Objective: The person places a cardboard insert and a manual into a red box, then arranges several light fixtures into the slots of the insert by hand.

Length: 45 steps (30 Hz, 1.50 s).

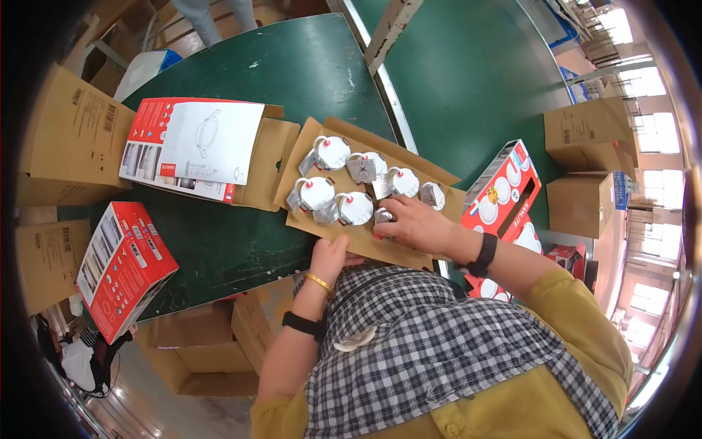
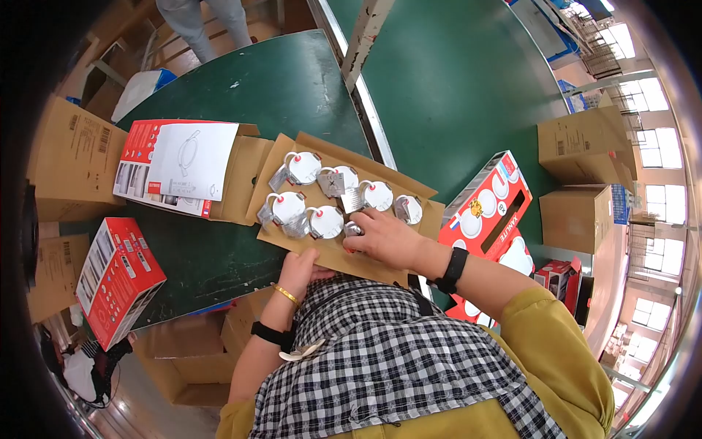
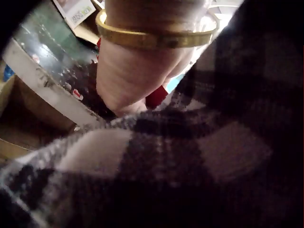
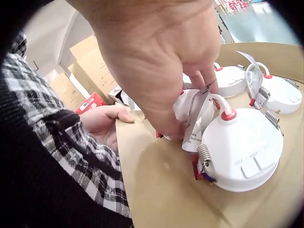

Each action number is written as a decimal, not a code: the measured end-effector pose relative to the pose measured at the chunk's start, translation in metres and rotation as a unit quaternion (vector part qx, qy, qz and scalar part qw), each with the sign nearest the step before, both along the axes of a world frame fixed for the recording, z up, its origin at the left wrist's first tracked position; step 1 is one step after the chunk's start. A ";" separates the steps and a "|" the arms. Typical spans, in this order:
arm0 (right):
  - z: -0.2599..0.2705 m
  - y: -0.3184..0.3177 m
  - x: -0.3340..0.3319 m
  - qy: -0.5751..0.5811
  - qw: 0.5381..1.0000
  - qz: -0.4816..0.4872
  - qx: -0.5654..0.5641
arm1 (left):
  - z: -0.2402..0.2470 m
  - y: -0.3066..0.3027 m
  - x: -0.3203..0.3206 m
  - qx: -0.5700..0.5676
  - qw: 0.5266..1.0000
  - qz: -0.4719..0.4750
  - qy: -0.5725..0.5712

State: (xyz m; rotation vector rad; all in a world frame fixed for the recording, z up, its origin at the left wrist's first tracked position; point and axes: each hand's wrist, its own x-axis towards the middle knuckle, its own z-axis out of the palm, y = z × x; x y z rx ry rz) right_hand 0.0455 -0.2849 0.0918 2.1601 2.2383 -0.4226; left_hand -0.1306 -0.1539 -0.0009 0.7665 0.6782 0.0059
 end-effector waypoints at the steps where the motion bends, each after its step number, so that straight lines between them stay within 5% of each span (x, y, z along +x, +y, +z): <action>1: 0.000 0.001 0.001 0.001 1.000 0.001 0.000 | 0.001 0.001 0.000 0.000 1.000 0.001 0.001; 9: 0.009 0.007 0.007 0.041 0.997 -0.018 -0.058 | 0.001 0.012 0.003 -0.001 1.000 -0.022 0.000; 16: -0.006 0.002 -0.001 0.018 1.000 -0.021 0.001 | 0.001 0.000 0.007 -0.042 0.999 -0.004 -0.015; 26: -0.006 0.012 -0.009 -0.004 1.000 0.021 0.006 | -0.050 -0.021 0.019 0.142 0.989 0.035 -0.023; 39: -0.014 0.016 -0.013 -0.085 0.991 0.102 -0.001 | -0.014 -0.019 0.015 0.340 0.938 0.020 0.059; 45: -0.018 0.015 -0.020 -0.068 0.996 0.061 -0.010 | -0.046 -0.019 0.018 0.360 0.933 0.006 0.017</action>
